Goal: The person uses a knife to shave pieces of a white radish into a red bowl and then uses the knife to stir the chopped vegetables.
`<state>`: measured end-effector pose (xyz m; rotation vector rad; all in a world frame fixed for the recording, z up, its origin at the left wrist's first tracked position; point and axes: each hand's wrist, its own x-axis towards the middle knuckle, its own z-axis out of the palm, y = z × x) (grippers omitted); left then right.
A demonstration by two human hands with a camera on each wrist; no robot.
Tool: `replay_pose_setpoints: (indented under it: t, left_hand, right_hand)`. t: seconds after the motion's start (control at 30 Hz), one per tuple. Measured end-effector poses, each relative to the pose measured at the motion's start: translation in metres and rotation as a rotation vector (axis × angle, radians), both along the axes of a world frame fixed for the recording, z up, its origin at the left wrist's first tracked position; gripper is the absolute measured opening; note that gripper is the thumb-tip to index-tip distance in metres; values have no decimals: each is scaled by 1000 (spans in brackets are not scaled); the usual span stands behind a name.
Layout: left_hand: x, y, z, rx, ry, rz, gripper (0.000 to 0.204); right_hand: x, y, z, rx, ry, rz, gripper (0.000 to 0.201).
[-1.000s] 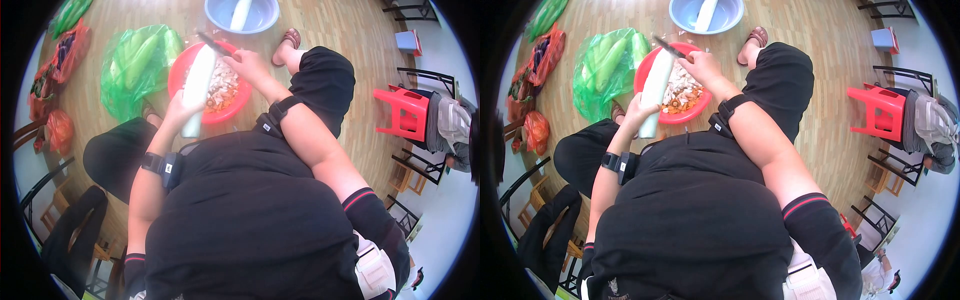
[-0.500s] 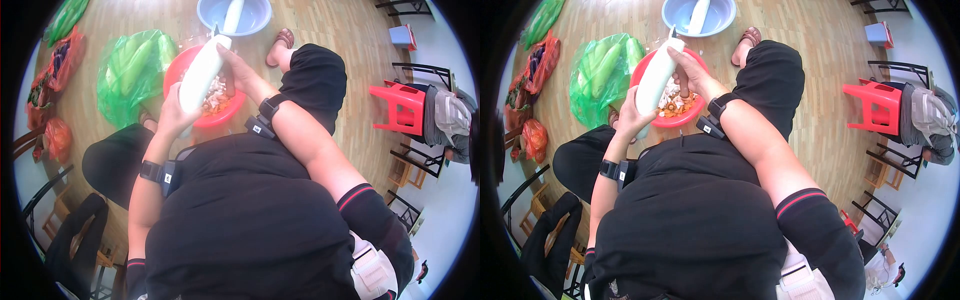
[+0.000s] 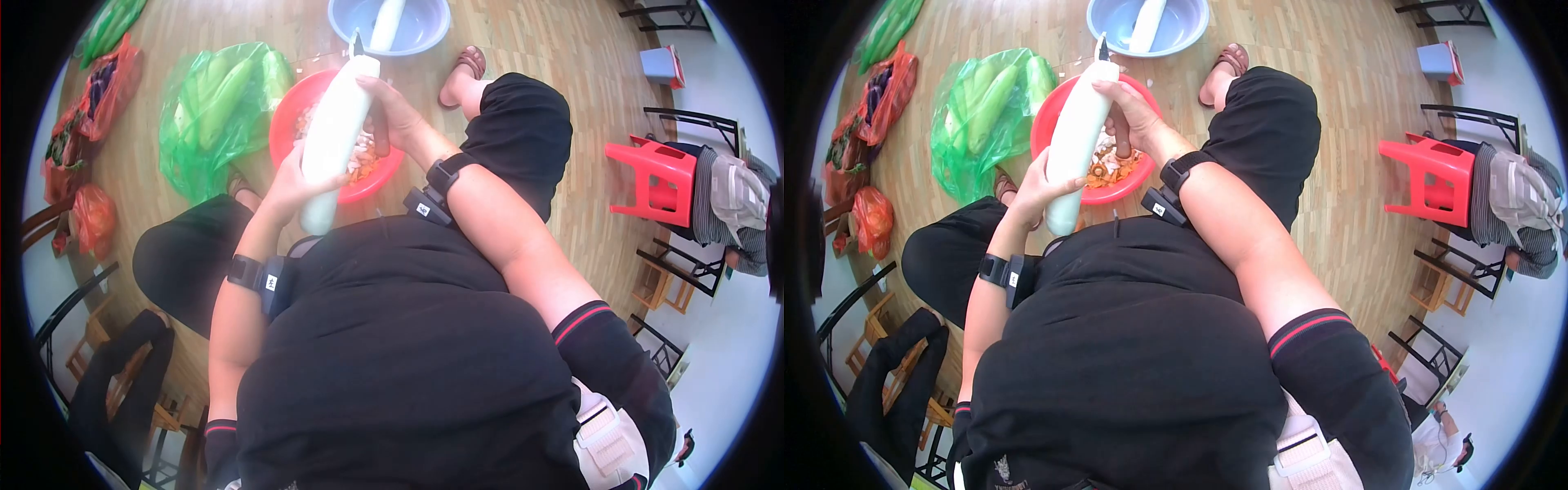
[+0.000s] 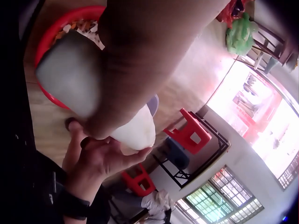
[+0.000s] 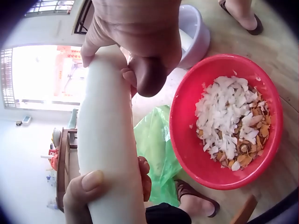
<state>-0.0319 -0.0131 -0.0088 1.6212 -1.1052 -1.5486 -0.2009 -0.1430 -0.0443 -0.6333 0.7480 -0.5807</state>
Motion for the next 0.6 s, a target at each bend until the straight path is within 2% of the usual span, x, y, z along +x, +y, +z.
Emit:
replay_pose_setpoints:
  t: [0.07, 0.1, 0.17, 0.3, 0.37, 0.43, 0.53, 0.6]
  left_hand:
    - [-1, 1, 8, 98, 330, 59, 69]
    - [-1, 2, 8, 97, 330, 61, 69]
    - [1, 4, 7, 181, 513, 84, 66]
    - [6, 5, -2, 198, 560, 89, 55]
    - [4, 5, -6, 124, 523, 171, 52]
    - [7, 5, -13, 133, 517, 202, 49]
    - [13, 5, -25, 142, 542, 274, 45]
    - [14, 5, -26, 139, 578, 314, 43]
  right_hand:
    - [0, 0, 1, -8, -26, 15, 43]
    - [1, 1, 4, -31, -38, 28, 42]
    - [2, 1, 10, -54, -52, 44, 41]
    - [2, 0, 7, -119, -13, 35, 41]
    - [1, -3, 0, -117, 8, 10, 41]
    - [2, -5, -1, -131, 285, -198, 36]
    - [-4, -6, -7, -254, 425, -219, 30]
    - [-5, -3, -4, -289, 422, -159, 27]
